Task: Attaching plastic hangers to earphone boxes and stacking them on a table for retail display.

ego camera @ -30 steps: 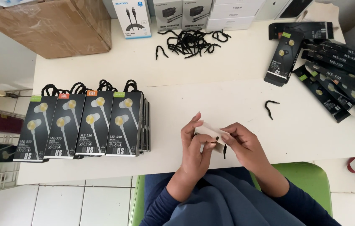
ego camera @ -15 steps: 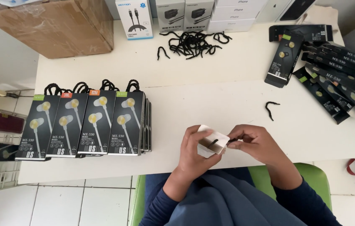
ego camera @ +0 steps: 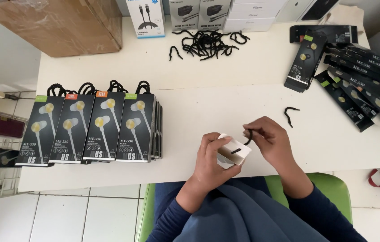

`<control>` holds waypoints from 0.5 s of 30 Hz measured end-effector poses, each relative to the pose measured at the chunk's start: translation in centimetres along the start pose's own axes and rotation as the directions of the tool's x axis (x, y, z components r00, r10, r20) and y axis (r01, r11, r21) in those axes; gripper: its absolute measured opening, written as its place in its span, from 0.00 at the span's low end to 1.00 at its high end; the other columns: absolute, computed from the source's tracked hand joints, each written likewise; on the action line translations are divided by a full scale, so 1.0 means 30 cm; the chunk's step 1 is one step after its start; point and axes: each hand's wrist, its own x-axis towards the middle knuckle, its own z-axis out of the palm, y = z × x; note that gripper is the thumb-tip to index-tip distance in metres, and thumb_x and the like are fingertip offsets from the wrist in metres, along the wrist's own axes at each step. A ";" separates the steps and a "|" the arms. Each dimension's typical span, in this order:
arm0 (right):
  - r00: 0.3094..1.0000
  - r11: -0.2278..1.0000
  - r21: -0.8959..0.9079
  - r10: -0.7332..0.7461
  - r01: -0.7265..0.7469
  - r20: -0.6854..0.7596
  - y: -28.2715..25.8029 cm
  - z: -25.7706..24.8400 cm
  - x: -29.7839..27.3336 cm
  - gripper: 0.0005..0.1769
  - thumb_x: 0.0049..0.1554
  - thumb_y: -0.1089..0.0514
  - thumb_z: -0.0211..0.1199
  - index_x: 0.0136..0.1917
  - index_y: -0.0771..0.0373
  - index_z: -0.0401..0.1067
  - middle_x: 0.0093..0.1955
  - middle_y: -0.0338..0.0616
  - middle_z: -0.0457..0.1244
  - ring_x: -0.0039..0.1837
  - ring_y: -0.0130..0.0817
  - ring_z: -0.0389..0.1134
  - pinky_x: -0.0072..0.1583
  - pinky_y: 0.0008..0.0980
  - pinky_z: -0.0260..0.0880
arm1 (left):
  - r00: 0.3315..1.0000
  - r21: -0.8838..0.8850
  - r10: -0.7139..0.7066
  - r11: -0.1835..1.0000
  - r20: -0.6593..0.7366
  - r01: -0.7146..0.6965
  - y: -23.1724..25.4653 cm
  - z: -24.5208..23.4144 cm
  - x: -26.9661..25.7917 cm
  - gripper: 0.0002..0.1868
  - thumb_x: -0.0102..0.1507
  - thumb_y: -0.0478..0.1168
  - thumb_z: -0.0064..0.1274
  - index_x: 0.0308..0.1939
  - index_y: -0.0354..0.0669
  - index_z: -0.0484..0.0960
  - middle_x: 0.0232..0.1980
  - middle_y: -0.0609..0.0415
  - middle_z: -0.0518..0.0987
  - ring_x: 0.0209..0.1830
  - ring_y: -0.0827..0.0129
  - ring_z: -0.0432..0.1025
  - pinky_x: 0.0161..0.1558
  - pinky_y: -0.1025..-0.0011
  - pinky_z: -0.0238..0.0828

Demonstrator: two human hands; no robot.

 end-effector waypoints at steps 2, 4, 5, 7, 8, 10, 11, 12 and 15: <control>1.000 0.988 0.152 0.025 -0.026 0.006 -0.035 0.034 0.010 0.07 0.56 0.72 0.66 0.49 0.70 0.78 0.45 0.50 0.68 0.45 0.34 0.74 0.50 0.33 0.78 | 1.000 0.010 0.005 1.000 0.001 -0.005 -0.009 0.007 -0.008 0.35 0.46 0.35 0.69 0.57 0.43 0.74 0.48 0.47 0.70 0.40 0.55 0.73 0.40 0.58 0.78; 0.999 0.953 0.300 0.048 -0.051 0.017 -0.066 0.055 0.016 0.07 0.56 0.72 0.65 0.49 0.72 0.77 0.48 0.51 0.69 0.47 0.33 0.75 0.51 0.33 0.80 | 1.000 0.020 0.009 1.000 0.000 -0.009 -0.010 0.010 -0.012 0.36 0.46 0.36 0.69 0.58 0.43 0.74 0.48 0.46 0.70 0.40 0.54 0.73 0.40 0.58 0.78; 1.000 0.980 0.199 0.022 -0.021 -0.004 -0.079 0.060 0.018 0.07 0.56 0.72 0.67 0.49 0.71 0.78 0.44 0.49 0.66 0.45 0.32 0.73 0.49 0.32 0.78 | 1.000 0.022 0.012 1.000 -0.004 -0.011 -0.008 0.010 -0.011 0.36 0.46 0.36 0.69 0.58 0.42 0.74 0.47 0.46 0.70 0.40 0.54 0.73 0.40 0.58 0.78; 1.000 0.995 0.096 -0.008 0.009 -0.018 -0.071 0.056 0.018 0.06 0.56 0.71 0.68 0.49 0.71 0.80 0.41 0.48 0.64 0.42 0.30 0.71 0.47 0.31 0.76 | 1.000 0.025 0.013 1.000 -0.013 -0.013 -0.003 0.007 -0.011 0.36 0.47 0.36 0.69 0.58 0.42 0.74 0.47 0.47 0.69 0.40 0.55 0.73 0.40 0.58 0.77; 1.000 1.000 -0.006 -0.027 0.027 -0.013 -0.049 0.047 0.017 0.07 0.55 0.68 0.70 0.49 0.66 0.81 0.39 0.44 0.64 0.40 0.27 0.68 0.45 0.27 0.72 | 1.000 0.030 0.019 0.999 -0.015 -0.019 -0.002 0.005 -0.011 0.36 0.47 0.36 0.68 0.59 0.41 0.74 0.47 0.46 0.69 0.40 0.55 0.72 0.41 0.58 0.77; 0.999 0.993 -0.110 -0.046 0.045 -0.007 -0.036 0.048 0.013 0.09 0.54 0.65 0.72 0.49 0.62 0.81 0.38 0.41 0.65 0.38 0.25 0.64 0.43 0.23 0.67 | 1.000 0.033 0.025 0.999 -0.017 -0.024 -0.002 0.005 -0.010 0.36 0.48 0.36 0.68 0.59 0.41 0.73 0.47 0.46 0.69 0.41 0.55 0.72 0.41 0.58 0.77; 1.000 0.999 0.045 0.017 -0.017 -0.015 -0.046 0.059 0.008 0.08 0.54 0.67 0.71 0.49 0.66 0.80 0.37 0.43 0.66 0.38 0.25 0.65 0.44 0.25 0.70 | 1.000 0.032 0.028 0.999 -0.011 -0.027 -0.002 0.006 -0.010 0.36 0.47 0.36 0.68 0.60 0.41 0.73 0.47 0.46 0.69 0.41 0.55 0.72 0.42 0.57 0.77; 0.997 0.977 0.198 0.081 -0.077 -0.014 -0.055 0.070 0.004 0.08 0.55 0.68 0.70 0.49 0.70 0.79 0.37 0.46 0.67 0.39 0.24 0.67 0.45 0.27 0.72 | 1.000 0.030 0.031 0.999 -0.006 -0.030 -0.003 0.007 -0.011 0.37 0.47 0.35 0.67 0.60 0.41 0.73 0.47 0.46 0.69 0.40 0.54 0.72 0.42 0.56 0.77; 0.989 0.889 0.440 0.145 -0.127 -0.007 -0.073 0.084 0.006 0.11 0.52 0.71 0.71 0.49 0.73 0.75 0.39 0.48 0.68 0.41 0.26 0.70 0.46 0.26 0.74 | 0.999 0.044 0.038 0.998 0.004 -0.038 -0.004 0.015 -0.016 0.37 0.47 0.36 0.68 0.60 0.42 0.73 0.48 0.47 0.69 0.41 0.54 0.72 0.42 0.56 0.77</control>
